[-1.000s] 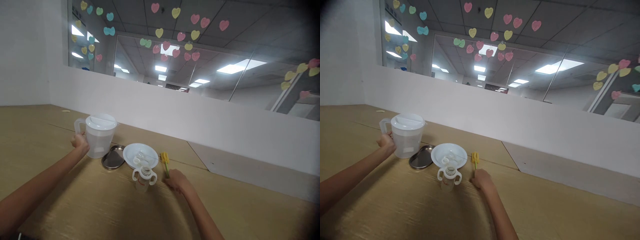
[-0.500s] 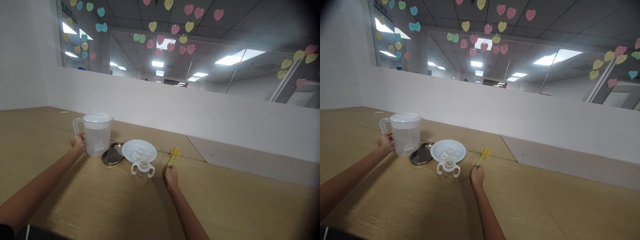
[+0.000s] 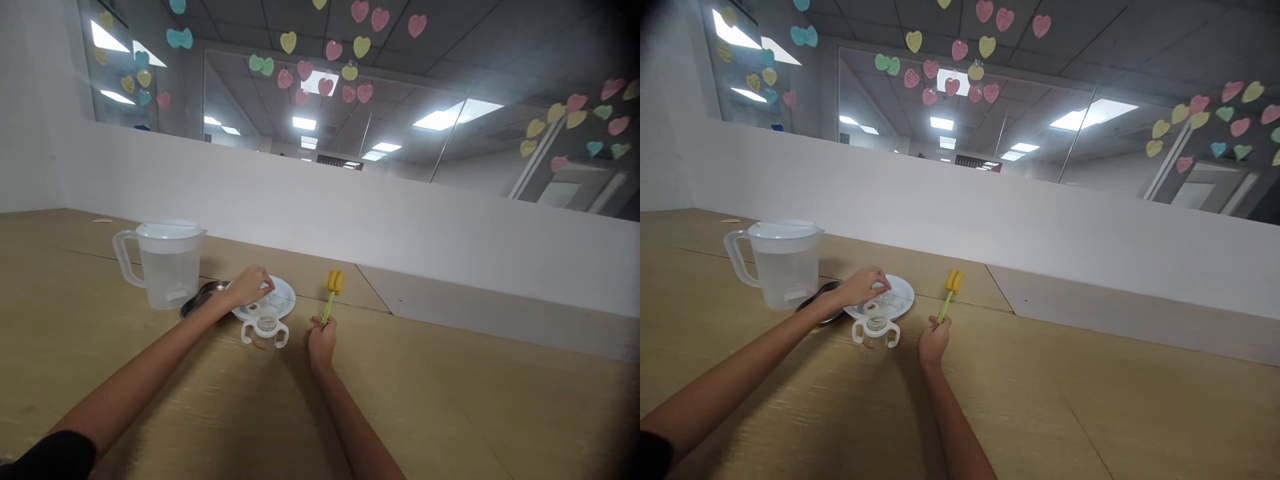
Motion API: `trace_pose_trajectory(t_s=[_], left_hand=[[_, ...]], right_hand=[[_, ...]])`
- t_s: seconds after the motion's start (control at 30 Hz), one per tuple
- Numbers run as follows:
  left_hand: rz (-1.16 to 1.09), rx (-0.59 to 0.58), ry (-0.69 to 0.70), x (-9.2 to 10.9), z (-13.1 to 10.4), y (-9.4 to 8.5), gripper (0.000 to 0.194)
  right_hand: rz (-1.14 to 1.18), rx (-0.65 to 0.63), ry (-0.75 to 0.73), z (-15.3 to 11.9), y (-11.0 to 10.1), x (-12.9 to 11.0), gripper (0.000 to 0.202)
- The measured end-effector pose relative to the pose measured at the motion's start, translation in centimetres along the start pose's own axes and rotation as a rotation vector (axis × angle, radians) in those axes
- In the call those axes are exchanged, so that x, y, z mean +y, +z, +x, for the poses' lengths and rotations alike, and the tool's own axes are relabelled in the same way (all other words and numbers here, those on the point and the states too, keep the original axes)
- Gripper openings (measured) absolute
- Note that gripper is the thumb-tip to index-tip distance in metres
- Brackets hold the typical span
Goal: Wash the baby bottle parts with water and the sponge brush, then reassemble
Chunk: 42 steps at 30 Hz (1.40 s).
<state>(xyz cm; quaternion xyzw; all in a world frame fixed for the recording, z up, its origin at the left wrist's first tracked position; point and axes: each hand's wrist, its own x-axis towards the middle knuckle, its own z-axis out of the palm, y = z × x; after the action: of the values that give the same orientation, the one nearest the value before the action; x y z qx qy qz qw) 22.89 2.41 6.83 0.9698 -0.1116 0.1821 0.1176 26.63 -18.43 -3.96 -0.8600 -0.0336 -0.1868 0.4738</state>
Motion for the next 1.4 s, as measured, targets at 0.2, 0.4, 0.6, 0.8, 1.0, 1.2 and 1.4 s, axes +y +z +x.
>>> trace_pose_trajectory(t_s=[0.2, 0.4, 0.6, 0.8, 1.0, 1.2, 1.4], left_hand=[[0.094, -0.093, -0.108, -0.4, 2.0, 4.7, 0.01], [0.074, -0.101, -0.131, -0.7, 2.2, 4.3, 0.014], [0.028, 0.003, -0.129, 0.1, 2.2, 0.9, 0.024], [-0.064, 0.243, -0.053, 2.6, 1.7, -2.4, 0.025], [-0.113, 0.356, -0.045, 3.5, 1.2, -3.5, 0.024], [-0.125, 0.33, -0.003, 3.3, 1.4, -2.8, 0.021], [-0.261, 0.279, 0.002, 3.4, 1.5, -2.4, 0.031]], right_hand=[[0.218, 0.167, 0.079, 0.1, -0.5, -0.9, 0.02], [0.157, 0.104, -0.017, -0.8, -0.8, -2.1, 0.04], [0.056, 0.033, -0.175, -1.8, -0.8, -2.8, 0.045], [0.103, 0.027, -0.202, -2.0, -0.9, -3.1, 0.046], [0.169, -0.013, -0.181, -2.1, -0.9, -3.3, 0.043], [0.169, -0.032, -0.207, -2.3, -0.9, -3.4, 0.041], [0.144, -0.014, -0.29, -3.0, -1.0, -3.8, 0.04]])
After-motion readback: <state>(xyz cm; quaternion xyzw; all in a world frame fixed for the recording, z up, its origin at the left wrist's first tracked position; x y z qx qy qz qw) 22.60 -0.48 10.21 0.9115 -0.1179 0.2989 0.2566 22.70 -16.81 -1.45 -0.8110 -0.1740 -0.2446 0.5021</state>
